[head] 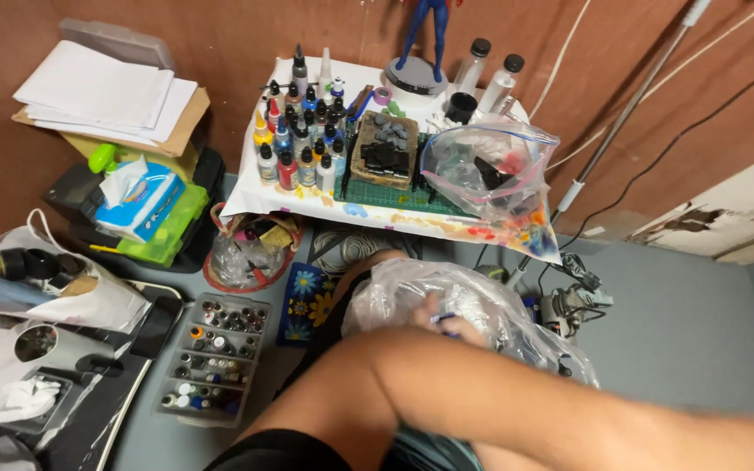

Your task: Using nippers to remove support material or excess plastic from a small 3D printed or molded part over a waste bag.

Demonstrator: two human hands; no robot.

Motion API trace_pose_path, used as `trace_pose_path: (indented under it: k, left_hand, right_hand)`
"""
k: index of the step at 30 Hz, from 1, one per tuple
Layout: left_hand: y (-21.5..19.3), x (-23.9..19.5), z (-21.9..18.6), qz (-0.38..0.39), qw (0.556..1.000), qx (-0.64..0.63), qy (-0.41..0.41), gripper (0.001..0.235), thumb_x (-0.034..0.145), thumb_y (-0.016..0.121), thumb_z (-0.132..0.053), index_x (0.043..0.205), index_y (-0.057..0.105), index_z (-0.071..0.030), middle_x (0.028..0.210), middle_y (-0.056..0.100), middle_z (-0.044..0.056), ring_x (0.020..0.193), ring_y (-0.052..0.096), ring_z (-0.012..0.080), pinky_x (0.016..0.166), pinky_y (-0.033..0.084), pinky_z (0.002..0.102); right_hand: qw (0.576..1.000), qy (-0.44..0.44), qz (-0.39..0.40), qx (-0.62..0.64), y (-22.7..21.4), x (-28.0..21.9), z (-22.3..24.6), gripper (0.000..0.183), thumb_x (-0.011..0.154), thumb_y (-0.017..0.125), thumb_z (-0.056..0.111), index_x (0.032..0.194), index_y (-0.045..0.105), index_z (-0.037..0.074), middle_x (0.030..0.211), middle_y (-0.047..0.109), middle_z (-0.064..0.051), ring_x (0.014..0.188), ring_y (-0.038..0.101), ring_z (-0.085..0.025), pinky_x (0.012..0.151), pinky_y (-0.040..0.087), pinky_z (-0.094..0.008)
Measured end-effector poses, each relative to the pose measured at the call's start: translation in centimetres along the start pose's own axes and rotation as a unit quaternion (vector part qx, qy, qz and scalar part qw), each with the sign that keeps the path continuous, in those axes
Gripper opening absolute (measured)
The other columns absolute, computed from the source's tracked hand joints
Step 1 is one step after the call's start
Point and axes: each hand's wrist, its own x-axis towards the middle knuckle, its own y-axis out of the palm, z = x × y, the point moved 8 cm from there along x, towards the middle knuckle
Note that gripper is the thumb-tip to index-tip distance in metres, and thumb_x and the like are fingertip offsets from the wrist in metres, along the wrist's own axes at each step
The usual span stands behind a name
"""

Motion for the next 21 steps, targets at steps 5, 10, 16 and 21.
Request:
trace_pose_path:
  k: [5,10,16,21]
  left_hand:
    - [-6.5,-5.4,10.2,-0.180,0.975,0.099,-0.083,0.039,0.090,0.049,-0.047,0.096,0.077,-0.021,0.106,0.079,-0.001,0.111,0.071,0.0262,0.096,0.053,0.042]
    - [-15.9,-13.9,26.4,-0.177,0.899,0.237,-0.323,0.031,0.074,0.054,-0.005,0.095,0.076,-0.011,0.097,0.072,0.012,0.089,0.067,0.0365,0.072,0.049,0.050]
    - [-14.5,-13.5,36.5,-0.085,0.895,0.259,-0.354,0.018,0.076,0.046,-0.002,0.078,0.062,-0.009,0.086,0.067,0.016,0.082,0.060,0.0415,0.067,0.043,0.052]
    - [-10.9,-11.7,41.4,0.039,0.881,0.255,-0.398,0.030,0.095,0.044,-0.016,0.084,0.071,-0.007,0.082,0.071,0.014,0.074,0.064,0.0372,0.066,0.049,0.048]
  right_hand:
    - [0.998,-0.043,-0.020,0.030,-3.2,-4.0,4.5,0.019,0.083,0.069,0.019,0.089,0.069,0.001,0.081,0.060,-0.011,0.074,0.053,-0.026,0.072,0.049,-0.047]
    - [0.996,-0.005,-0.089,-0.010,-7.5,-8.8,4.4,0.047,0.087,0.061,0.008,0.131,0.049,0.000,0.095,0.050,-0.015,0.079,0.050,-0.026,0.054,0.040,-0.034]
    - [0.989,-0.019,-0.142,0.042,-8.9,-9.3,1.9,0.029,0.092,0.055,0.008,0.118,0.056,-0.006,0.097,0.063,-0.029,0.073,0.058,-0.032,0.053,0.046,-0.038]
    - [0.988,0.029,-0.144,0.054,-6.2,-9.3,1.4,0.042,0.101,0.052,0.036,0.130,0.055,0.005,0.085,0.058,-0.020,0.078,0.063,-0.033,0.071,0.063,-0.061]
